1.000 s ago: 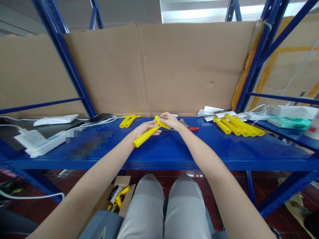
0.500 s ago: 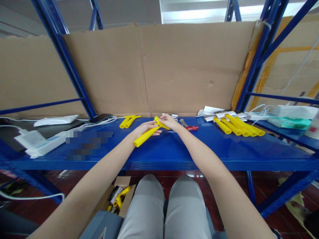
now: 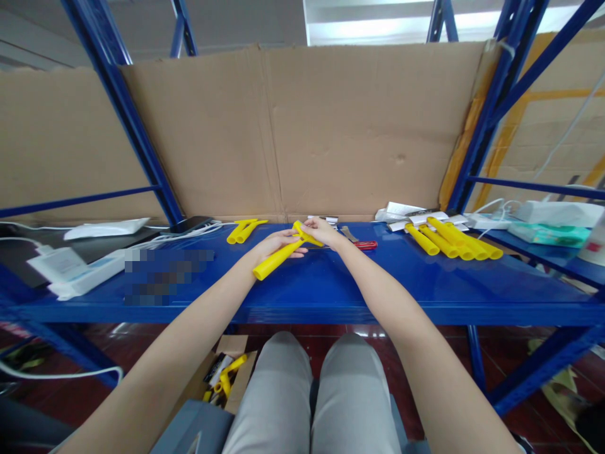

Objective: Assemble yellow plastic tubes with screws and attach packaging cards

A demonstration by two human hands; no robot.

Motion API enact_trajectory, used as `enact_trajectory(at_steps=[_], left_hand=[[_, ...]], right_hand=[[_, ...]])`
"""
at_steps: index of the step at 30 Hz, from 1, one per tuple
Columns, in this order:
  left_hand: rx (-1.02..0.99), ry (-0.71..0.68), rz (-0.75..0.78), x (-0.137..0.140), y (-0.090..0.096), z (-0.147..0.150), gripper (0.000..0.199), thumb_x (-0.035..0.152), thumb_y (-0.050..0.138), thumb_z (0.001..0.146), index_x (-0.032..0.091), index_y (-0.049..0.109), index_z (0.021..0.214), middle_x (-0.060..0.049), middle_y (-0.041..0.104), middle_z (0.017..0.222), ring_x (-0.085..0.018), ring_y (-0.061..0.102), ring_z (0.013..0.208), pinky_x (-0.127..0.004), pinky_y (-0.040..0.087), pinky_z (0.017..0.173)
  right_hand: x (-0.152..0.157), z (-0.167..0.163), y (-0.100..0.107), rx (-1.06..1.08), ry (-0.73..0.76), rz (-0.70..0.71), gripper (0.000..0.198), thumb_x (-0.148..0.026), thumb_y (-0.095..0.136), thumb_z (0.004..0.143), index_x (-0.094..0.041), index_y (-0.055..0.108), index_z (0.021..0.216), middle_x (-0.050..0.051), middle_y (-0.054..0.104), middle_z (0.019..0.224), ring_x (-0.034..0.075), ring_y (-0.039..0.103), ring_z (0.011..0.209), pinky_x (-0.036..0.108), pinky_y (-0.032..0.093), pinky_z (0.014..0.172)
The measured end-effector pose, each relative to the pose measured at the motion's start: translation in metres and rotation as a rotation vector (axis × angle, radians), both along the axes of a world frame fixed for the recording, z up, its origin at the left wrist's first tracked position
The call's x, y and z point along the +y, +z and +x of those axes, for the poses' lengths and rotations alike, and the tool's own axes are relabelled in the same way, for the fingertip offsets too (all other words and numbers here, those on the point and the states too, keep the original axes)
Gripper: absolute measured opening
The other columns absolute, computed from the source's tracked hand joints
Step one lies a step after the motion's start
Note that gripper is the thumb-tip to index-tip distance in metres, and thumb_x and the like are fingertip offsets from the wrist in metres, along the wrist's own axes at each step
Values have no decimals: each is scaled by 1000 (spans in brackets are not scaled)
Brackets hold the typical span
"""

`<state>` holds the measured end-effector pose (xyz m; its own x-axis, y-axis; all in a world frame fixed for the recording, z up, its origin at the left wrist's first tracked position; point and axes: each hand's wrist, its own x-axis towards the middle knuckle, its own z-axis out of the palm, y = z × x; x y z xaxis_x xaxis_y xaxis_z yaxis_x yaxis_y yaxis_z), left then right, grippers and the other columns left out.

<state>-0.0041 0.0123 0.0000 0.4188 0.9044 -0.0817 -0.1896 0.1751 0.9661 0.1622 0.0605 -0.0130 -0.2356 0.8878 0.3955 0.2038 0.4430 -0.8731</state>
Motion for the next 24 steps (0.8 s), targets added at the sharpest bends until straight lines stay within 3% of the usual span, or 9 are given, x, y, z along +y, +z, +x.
enact_trajectory(at_steps=[7,12,17,20,24], left_hand=[[-30,19,19,2,0,0,40,0,54,83,12,52,120,-13,69,92,-20,71,66,-36,60,70],[-162,271,-12,2,9,-2,39,-2,48,86,14,50,121,-9,67,84,-16,69,62,-32,60,64],[-338,485,-49,7,14,-10,36,-1,46,87,15,50,119,-10,66,94,-14,69,64,-29,60,64],[-393,556,-81,9,12,-13,37,-2,49,85,15,51,118,-11,66,100,-16,70,68,-30,61,66],[-368,604,-123,8,13,-13,43,-5,49,83,15,50,122,-14,64,108,-20,72,77,-32,61,70]], right_hand=[[-1,-1,3,-89,-104,21,5,-23,57,85,-19,59,85,6,69,97,16,64,89,33,49,87],[-1,14,12,-307,-252,85,18,-25,47,91,-15,62,90,11,70,98,17,64,85,31,50,80],[4,48,19,-650,-415,135,18,-28,57,86,-16,68,94,10,72,98,19,65,89,27,48,79],[5,72,20,-880,-401,54,21,-38,66,78,-19,71,86,7,73,90,21,66,86,28,48,76],[0,96,23,-992,-241,14,25,-42,68,74,-19,73,82,5,74,86,21,66,82,27,48,71]])
